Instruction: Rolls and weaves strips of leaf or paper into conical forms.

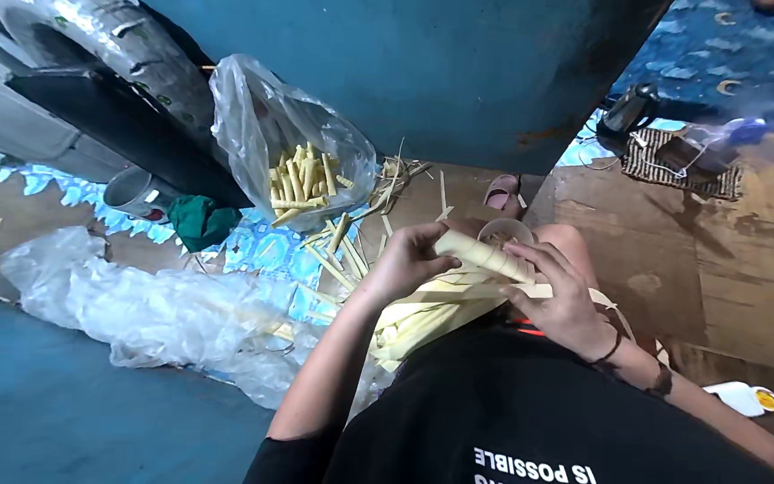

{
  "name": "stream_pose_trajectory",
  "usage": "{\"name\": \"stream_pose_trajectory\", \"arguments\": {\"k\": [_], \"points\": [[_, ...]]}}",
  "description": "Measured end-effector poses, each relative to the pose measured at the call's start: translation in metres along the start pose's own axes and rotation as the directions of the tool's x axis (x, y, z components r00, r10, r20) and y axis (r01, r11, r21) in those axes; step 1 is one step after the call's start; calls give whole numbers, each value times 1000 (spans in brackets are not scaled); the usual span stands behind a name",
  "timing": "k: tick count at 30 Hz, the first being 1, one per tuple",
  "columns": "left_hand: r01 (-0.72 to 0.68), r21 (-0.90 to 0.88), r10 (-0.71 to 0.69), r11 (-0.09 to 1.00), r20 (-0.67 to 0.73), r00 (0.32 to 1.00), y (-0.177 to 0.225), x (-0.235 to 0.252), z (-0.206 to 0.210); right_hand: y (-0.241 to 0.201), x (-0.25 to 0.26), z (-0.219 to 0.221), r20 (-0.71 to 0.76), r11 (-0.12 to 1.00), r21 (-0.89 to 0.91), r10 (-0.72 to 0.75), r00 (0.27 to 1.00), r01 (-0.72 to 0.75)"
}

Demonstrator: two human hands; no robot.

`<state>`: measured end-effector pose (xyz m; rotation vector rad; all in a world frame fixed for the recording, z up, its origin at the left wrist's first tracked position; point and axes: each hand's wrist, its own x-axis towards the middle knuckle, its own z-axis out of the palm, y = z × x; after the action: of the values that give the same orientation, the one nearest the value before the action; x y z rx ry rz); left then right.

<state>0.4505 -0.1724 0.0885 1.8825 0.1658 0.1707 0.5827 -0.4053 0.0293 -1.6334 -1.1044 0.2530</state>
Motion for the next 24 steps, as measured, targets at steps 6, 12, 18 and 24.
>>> {"name": "stream_pose_trajectory", "arguments": {"k": [6,12,18,24], "points": [[3,-8,-2,1000,31,1000,1,1,0,-22,8,-12,294,528,590,564,772,-611],[-10,-35,11,999,19,1000,0,1,-1,-4,-9,-7,26,978,161,129,991,-131],[-20,-42,21,999,32,999,-2,2,0,-9,-10,-15,104,865,350,345,933,-359],[-7,-39,9,999,41,999,0,2,0,-17,-4,-21,290,513,595,580,761,-619]]}}
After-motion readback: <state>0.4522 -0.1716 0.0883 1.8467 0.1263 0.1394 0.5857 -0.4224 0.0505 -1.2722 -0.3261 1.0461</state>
